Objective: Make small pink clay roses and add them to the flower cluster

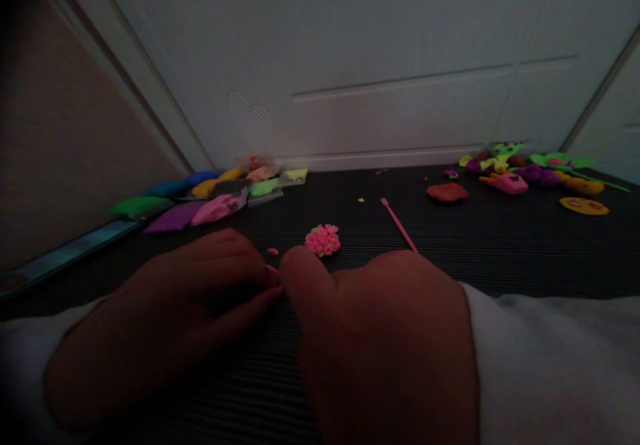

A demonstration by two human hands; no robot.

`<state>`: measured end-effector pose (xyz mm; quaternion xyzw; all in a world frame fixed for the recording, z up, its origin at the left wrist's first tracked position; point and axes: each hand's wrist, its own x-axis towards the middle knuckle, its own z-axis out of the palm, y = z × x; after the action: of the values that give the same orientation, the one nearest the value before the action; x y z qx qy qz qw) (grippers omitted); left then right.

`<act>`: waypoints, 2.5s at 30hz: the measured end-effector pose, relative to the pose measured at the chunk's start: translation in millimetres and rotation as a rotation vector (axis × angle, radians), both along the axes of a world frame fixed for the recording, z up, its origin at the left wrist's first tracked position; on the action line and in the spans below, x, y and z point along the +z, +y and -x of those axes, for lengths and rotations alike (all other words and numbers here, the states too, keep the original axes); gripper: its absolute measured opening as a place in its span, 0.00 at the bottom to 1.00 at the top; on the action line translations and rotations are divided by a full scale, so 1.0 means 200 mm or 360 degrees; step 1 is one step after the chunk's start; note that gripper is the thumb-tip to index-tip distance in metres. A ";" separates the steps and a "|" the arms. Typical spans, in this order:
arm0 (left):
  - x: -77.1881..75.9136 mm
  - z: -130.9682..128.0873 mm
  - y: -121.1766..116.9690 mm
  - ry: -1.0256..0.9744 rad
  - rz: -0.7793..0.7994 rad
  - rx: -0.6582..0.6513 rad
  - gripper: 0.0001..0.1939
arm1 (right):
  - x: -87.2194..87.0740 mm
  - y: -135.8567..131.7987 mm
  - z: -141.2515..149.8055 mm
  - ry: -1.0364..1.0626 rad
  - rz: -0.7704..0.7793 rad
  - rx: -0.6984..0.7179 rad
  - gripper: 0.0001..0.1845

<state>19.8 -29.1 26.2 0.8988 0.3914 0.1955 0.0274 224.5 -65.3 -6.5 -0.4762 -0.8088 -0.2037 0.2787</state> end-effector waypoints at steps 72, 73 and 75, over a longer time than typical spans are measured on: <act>-0.02 0.06 0.02 -0.0057 -0.0341 -0.0096 0.09 | 0.04 0.05 -0.03 -0.0141 -0.0036 0.0174 0.07; -0.02 0.07 0.03 -0.0040 -0.0360 -0.0111 0.09 | 0.02 0.04 -0.02 -0.0142 -0.0108 0.0154 0.07; -0.02 0.07 0.03 -0.0020 -0.0382 -0.0124 0.09 | -0.01 0.03 -0.02 -0.0130 -0.0189 0.0060 0.07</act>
<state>5.1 -23.6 22.0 0.9089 0.3297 0.2454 -0.0702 227.5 -60.0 -8.2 -0.4349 -0.8147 -0.2652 0.2771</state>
